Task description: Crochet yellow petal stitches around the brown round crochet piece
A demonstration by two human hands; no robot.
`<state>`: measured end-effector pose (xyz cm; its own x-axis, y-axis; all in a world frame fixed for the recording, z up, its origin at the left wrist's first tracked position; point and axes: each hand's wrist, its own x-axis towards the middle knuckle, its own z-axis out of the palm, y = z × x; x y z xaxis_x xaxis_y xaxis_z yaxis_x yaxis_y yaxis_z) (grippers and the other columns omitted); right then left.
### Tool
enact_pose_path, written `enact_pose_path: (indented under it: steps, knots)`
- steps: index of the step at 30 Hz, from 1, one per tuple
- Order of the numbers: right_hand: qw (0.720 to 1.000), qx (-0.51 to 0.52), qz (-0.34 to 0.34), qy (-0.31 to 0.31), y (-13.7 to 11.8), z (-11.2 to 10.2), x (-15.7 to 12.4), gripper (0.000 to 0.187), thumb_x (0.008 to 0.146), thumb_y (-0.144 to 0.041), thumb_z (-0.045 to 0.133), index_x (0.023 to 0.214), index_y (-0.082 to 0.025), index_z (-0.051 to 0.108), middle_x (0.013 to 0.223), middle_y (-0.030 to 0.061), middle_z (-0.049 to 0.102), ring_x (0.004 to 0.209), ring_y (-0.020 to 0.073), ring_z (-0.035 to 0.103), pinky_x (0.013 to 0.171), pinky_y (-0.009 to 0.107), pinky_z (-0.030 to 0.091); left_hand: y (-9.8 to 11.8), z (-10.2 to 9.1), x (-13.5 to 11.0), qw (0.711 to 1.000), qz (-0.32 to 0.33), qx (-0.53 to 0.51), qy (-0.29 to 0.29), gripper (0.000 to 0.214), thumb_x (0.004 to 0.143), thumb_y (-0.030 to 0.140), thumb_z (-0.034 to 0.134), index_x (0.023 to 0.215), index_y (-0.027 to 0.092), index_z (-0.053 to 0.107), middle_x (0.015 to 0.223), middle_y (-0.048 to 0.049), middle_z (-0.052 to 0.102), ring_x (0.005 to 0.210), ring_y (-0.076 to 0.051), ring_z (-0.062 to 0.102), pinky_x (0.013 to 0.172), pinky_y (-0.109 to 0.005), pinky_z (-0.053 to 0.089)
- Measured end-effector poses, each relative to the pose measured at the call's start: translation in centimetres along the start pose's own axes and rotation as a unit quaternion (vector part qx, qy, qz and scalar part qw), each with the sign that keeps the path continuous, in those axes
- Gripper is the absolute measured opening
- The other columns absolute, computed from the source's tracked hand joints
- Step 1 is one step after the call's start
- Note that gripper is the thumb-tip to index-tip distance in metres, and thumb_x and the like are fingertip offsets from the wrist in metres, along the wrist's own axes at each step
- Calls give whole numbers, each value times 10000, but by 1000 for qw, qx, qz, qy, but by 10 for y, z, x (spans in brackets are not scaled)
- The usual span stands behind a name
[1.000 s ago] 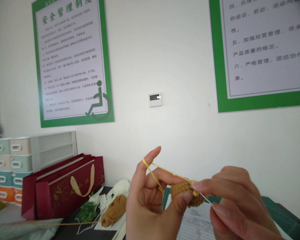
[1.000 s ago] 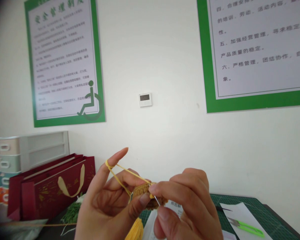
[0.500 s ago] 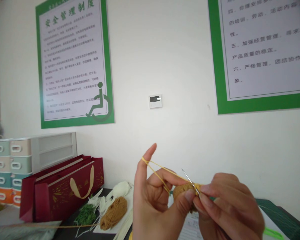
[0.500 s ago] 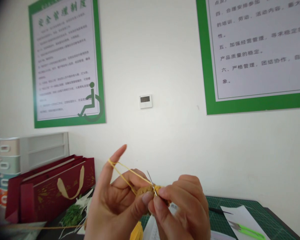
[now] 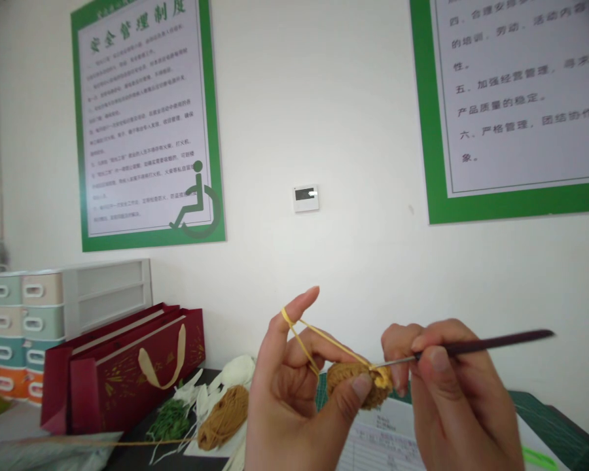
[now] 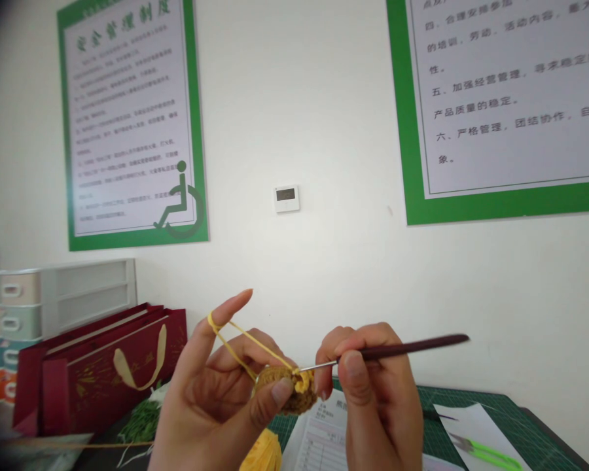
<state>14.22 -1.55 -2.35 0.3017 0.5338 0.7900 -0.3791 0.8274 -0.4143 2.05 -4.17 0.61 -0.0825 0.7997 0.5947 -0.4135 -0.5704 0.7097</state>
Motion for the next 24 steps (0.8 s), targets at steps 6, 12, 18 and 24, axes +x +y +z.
enact_pose_path:
  steps: [6, 12, 18, 24]
  knots:
    - [972, 124, 196, -32, 3, -1, 4, 272, 983, -428, 598, 798, -238, 538, 743, -15, 566, 660, 129, 468, 632, 273, 429, -2, 1, 0, 999, -8, -38, -16, 693, 714, 104, 882, 1325, 259, 594, 816, 0, 749, 761, -176, 719, 729, -287, 583]
    - [966, 174, 186, -36, 6, 7, -1, 229, 963, -426, 636, 826, -248, 594, 745, -22, 557, 672, 128, 490, 681, 289, 443, -7, 2, 1, 997, -9, -77, -22, 739, 714, 157, 903, 1352, 275, 549, 833, 1, 769, 717, -156, 720, 706, -273, 555]
    - [976, 169, 127, -51, 12, 10, -1, 179, 955, -419, 645, 854, -273, 625, 706, -28, 537, 644, 134, 496, 662, 300, 460, -7, 1, 0, 992, -50, -107, -39, 783, 769, 164, 867, 1427, 265, 455, 768, 19, 702, 670, -134, 654, 636, -245, 481]
    - [982, 156, 85, -69, 14, 12, -1, 142, 964, -411, 609, 887, -292, 596, 677, -32, 502, 610, 142, 477, 593, 288, 462, -4, -2, 2, 984, -62, -130, -106, 1007, 781, 145, 865, 1550, 372, 256, 800, 11, 713, 753, -159, 678, 654, -223, 482]
